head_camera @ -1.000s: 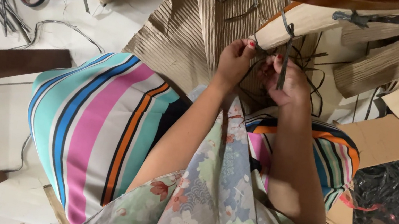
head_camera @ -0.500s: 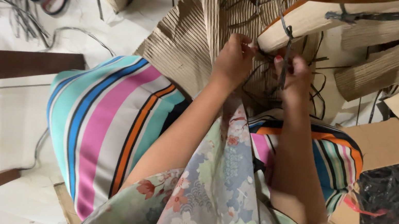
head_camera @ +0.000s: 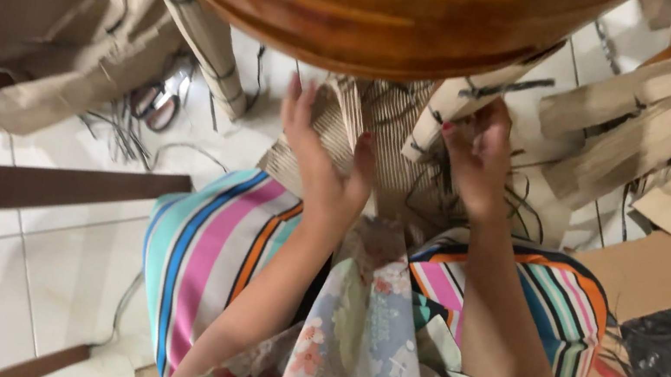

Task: Wrapping wooden chair legs with corrugated cardboard and securing them with plastic ties

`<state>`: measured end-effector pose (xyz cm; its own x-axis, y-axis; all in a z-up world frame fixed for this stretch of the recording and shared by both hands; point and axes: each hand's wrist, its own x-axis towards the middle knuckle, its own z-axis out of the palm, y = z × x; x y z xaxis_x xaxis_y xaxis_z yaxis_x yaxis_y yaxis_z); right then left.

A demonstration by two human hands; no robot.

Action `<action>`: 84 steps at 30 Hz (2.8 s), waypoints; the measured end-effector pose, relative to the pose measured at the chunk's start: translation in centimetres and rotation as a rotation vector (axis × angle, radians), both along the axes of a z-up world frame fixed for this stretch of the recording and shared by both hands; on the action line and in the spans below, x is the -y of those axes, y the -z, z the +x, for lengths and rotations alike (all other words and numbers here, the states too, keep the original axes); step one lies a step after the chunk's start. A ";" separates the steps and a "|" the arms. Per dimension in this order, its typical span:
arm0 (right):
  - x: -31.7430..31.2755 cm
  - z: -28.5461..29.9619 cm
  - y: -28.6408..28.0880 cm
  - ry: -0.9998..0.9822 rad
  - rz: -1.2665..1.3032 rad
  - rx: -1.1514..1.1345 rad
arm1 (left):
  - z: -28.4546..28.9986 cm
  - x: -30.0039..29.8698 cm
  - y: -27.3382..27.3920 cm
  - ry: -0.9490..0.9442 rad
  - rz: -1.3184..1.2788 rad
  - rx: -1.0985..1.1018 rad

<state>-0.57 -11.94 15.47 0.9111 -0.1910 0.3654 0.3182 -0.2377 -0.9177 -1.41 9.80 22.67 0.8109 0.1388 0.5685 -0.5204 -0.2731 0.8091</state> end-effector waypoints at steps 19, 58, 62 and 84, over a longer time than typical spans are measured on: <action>2.9 1.2 6.7 -0.014 -0.016 -0.041 | 3.1 1.3 -1.1 0.327 0.057 0.139; -1.7 7.8 13.7 0.147 0.026 0.040 | 11.4 -4.4 -6.1 0.333 -0.550 -0.106; -5.0 9.1 8.1 0.167 0.052 0.055 | 12.0 -3.8 -3.0 0.301 -0.614 -0.121; -6.2 11.9 5.4 0.517 0.153 -0.098 | 13.6 2.3 7.6 0.447 0.161 -0.678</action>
